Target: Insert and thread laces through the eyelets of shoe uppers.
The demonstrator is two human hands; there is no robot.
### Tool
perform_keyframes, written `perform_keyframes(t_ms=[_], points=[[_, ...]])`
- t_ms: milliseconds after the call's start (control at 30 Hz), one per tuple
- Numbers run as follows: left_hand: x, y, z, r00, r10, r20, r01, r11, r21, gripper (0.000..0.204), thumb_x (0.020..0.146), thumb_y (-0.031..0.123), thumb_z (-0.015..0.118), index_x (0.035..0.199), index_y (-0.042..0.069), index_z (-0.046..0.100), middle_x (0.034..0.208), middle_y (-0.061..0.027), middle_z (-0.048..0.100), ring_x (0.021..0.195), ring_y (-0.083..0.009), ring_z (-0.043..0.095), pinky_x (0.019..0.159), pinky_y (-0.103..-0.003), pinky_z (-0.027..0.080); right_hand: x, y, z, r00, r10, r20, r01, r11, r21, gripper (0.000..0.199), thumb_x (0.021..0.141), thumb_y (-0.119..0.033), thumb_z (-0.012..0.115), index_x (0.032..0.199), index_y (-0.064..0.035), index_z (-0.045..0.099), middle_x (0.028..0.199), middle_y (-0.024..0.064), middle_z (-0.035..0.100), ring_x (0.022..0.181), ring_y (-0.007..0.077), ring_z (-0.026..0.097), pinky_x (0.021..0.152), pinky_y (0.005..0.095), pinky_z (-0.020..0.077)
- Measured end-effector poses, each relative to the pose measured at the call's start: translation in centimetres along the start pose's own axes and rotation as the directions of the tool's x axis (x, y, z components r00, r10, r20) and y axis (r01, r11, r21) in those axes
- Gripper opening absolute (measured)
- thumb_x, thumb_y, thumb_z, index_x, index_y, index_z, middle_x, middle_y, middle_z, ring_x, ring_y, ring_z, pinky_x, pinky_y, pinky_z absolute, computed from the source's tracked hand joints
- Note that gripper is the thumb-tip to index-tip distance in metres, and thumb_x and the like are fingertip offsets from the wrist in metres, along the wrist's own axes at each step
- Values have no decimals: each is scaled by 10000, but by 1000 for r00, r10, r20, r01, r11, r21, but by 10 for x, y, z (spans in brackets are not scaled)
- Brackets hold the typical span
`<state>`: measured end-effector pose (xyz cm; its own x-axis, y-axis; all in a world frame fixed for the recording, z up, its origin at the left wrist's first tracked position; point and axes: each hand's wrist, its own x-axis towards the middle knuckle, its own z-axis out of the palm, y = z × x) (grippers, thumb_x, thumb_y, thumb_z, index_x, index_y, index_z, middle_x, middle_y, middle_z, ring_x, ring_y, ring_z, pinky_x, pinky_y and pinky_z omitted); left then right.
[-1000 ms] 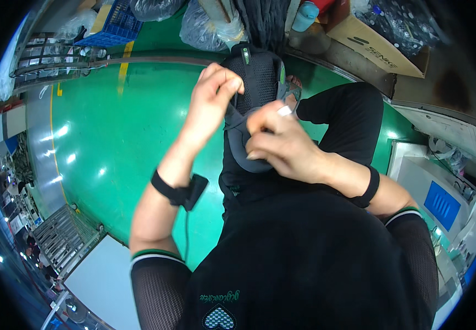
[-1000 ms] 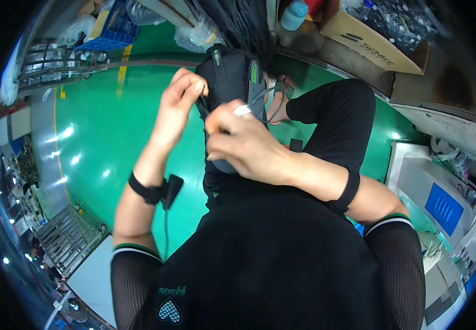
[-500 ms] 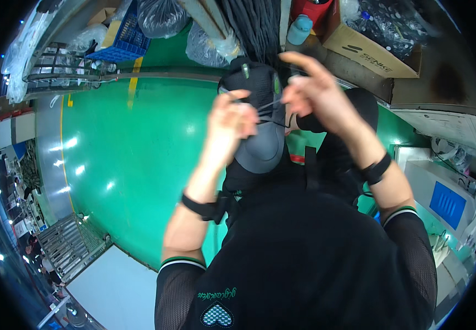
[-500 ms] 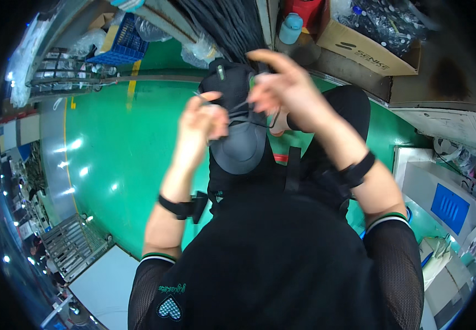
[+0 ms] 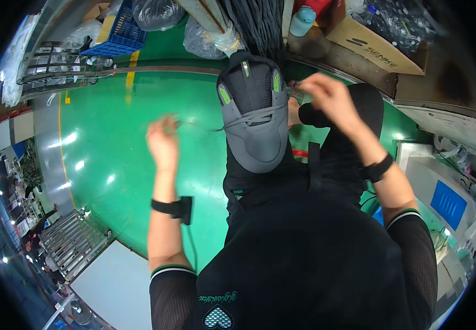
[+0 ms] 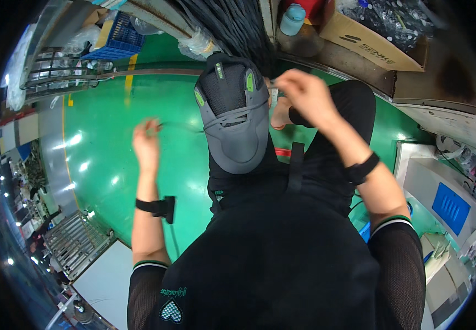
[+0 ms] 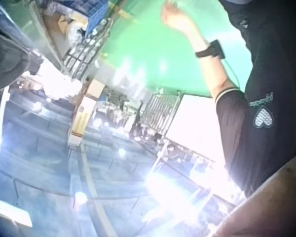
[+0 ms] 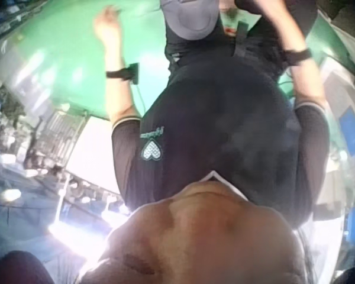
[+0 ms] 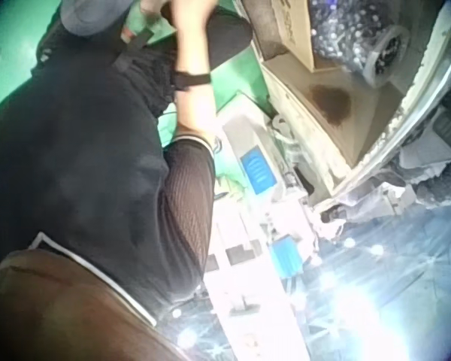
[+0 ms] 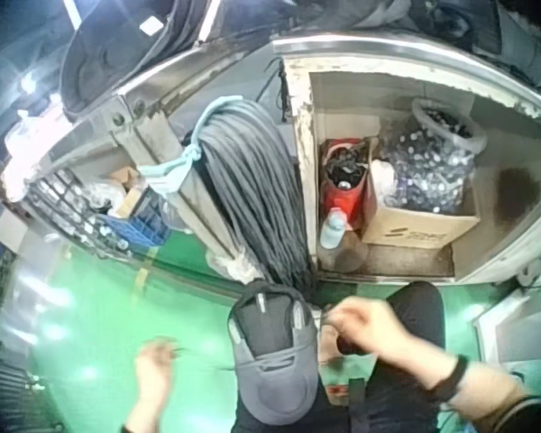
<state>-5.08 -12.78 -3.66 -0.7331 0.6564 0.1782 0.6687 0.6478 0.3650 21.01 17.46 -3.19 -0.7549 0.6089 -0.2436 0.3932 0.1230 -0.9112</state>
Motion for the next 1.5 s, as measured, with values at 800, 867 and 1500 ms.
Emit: perform_keyframes(t_ms=[800, 867, 1500], points=[[5, 120, 21, 987, 8, 163, 39, 959, -281, 92, 788, 162, 645, 769, 76, 672, 710, -70, 640, 703, -277, 614, 660, -379, 458, 24, -44, 24, 567, -543, 619, 788, 141, -599, 122, 678, -84, 630, 787, -60, 581, 772, 57, 583, 700, 241, 655, 584, 339, 523], [19, 112, 19, 893, -104, 439, 305, 856, -417, 157, 802, 183, 621, 803, 38, 681, 753, -121, 687, 671, -319, 648, 627, -401, 497, 24, -49, 22, 605, -501, 619, 762, 137, -633, 110, 690, -75, 625, 792, -70, 584, 796, 47, 575, 689, 228, 658, 557, 334, 517], [98, 121, -11, 462, 653, 600, -613, 724, -316, 140, 701, 176, 741, 777, 72, 686, 789, -42, 531, 861, -232, 505, 781, -356, 423, 73, -67, 15, 434, -306, 847, 893, 274, -358, 157, 740, -203, 711, 717, -55, 663, 906, 26, 539, 965, 224, 522, 819, 384, 429]])
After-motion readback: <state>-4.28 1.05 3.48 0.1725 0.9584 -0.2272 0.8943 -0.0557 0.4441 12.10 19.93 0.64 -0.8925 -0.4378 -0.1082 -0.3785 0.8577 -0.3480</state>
